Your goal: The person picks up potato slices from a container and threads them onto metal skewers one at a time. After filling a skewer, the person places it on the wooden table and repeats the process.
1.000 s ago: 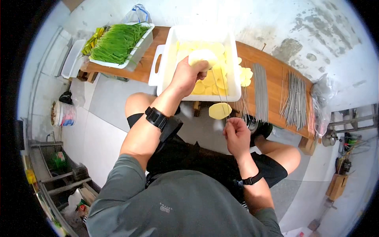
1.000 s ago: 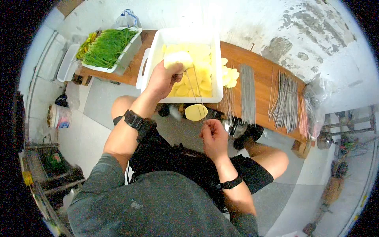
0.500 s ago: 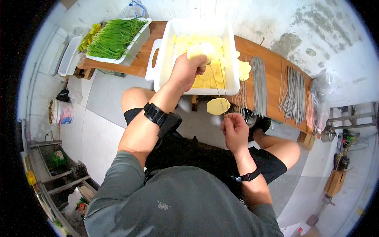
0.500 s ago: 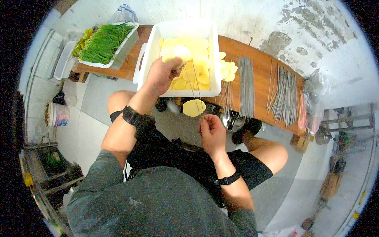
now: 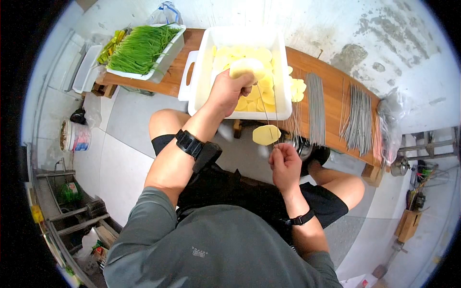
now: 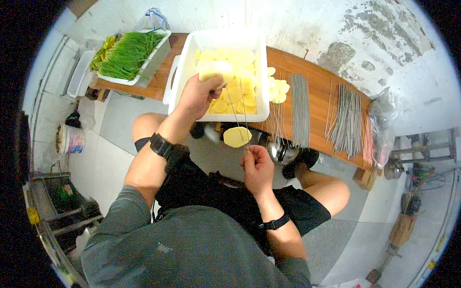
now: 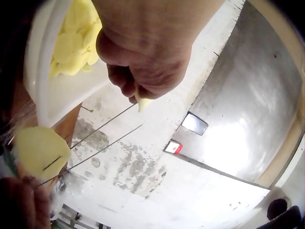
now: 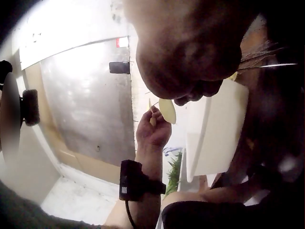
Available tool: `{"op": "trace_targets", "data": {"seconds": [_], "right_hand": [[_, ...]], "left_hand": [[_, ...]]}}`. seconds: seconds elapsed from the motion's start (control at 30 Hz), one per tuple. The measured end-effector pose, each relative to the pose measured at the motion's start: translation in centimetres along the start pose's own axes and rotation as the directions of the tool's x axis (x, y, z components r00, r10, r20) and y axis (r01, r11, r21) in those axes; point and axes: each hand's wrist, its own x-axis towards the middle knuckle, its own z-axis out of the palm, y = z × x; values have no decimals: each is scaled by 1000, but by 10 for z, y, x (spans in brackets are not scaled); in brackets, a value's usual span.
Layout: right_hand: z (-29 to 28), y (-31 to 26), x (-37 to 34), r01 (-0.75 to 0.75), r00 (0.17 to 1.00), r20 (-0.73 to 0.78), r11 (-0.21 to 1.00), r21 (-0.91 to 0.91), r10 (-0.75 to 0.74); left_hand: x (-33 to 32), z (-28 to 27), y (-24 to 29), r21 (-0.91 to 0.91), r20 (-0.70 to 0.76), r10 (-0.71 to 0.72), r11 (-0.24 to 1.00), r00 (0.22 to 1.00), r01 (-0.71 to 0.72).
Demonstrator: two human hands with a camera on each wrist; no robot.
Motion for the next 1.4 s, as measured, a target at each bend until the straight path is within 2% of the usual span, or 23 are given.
{"op": "trace_targets", "data": {"seconds": [0.1, 0.17, 0.3, 0.4, 0.47, 0.57, 0.63, 0.67, 0.97, 1.1, 1.23, 1.3, 1.37, 1.4], "right_hand": [[2, 2, -1, 14, 1000, -22, 1000, 8, -14], [2, 1, 0, 17, 999, -34, 1000, 15, -16], [4, -8, 4, 6, 1000, 16, 999, 49, -6], [3, -13, 5, -36, 999, 20, 996, 79, 35], [2, -13, 5, -60, 998, 25, 993, 100, 58], [2, -10, 4, -65, 998, 13, 993, 100, 64], [3, -7, 3, -44, 999, -25, 999, -23, 44], [3, -5, 2, -44, 999, -26, 999, -23, 44], [4, -4, -1, -51, 997, -51, 998, 30, 52], [5, -6, -1, -73, 997, -31, 997, 36, 75], [8, -10, 0, -72, 997, 0, 993, 93, 72], [9, -15, 2, -65, 998, 0, 996, 64, 66], [11, -19, 8, -57, 998, -1, 998, 35, 57], [12, -20, 11, -61, 998, -18, 996, 65, 63]], "left_hand": [[1, 1, -1, 2, -6, -3, 1000, 1000, 3], [1, -1, -6, 110, -10, -44, 993, 999, 45], [-9, 6, -15, 102, 48, -54, 994, 997, 49], [-11, 12, -13, 149, -10, -62, 987, 998, 62], [-12, 16, -13, 106, -33, 45, 993, 998, -41], [-11, 16, -15, 86, -50, 71, 994, 996, -67], [-11, 18, -18, 46, -61, 86, 995, 994, -83], [-11, 19, -20, 6, -74, 99, 995, 992, -99], [-10, 22, -28, -138, -84, 110, 983, 990, -121], [-10, 21, -29, -124, -85, 109, 985, 990, -119], [-8, 16, -26, 32, -40, 128, 991, 991, -126], [-11, 17, -27, 92, -22, 136, 987, 990, -134], [-20, 25, -25, 311, -17, 65, 949, 998, -57], [-19, 25, -28, 312, -15, 62, 948, 998, -54]]}}
